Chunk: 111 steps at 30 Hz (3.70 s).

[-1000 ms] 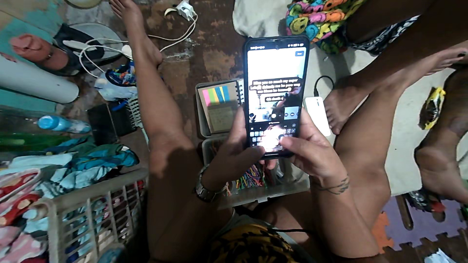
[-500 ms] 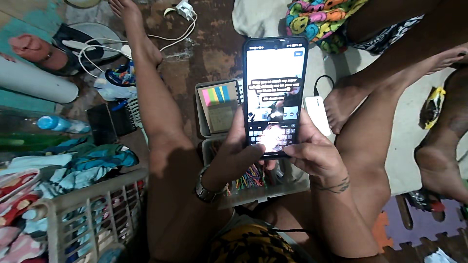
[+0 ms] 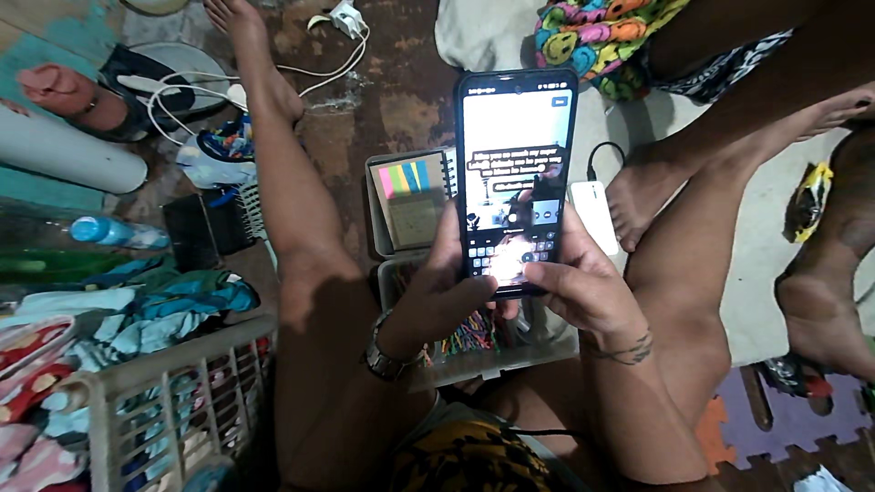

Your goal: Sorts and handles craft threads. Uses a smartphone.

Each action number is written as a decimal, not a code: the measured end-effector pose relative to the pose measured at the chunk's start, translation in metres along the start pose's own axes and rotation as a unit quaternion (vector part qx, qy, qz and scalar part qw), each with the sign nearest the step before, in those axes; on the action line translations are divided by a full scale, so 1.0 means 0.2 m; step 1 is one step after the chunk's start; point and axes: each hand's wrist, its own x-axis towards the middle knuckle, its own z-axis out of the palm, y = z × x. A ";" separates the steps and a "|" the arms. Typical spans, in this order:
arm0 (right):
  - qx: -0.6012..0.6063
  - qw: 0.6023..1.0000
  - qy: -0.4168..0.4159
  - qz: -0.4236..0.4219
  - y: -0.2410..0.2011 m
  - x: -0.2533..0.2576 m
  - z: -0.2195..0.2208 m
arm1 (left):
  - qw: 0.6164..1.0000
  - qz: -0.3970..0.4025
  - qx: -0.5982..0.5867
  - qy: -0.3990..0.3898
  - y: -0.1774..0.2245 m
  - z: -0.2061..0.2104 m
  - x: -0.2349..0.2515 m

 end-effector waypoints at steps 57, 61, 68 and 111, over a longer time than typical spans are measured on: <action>0.070 0.997 -0.036 0.008 0.00 0.00 -0.03 | 0.997 -0.049 0.057 0.019 0.03 -0.01 0.00; 0.070 0.997 -0.044 -0.001 0.00 0.00 -0.03 | 0.998 -0.032 0.049 -0.011 0.03 -0.01 0.00; 0.052 0.998 -0.046 -0.007 0.00 -0.01 -0.03 | 0.997 -0.042 0.064 0.003 0.05 -0.01 0.00; -0.076 0.997 0.016 0.006 0.01 -0.01 -0.01 | 0.999 -0.033 0.026 0.020 0.01 -0.01 0.02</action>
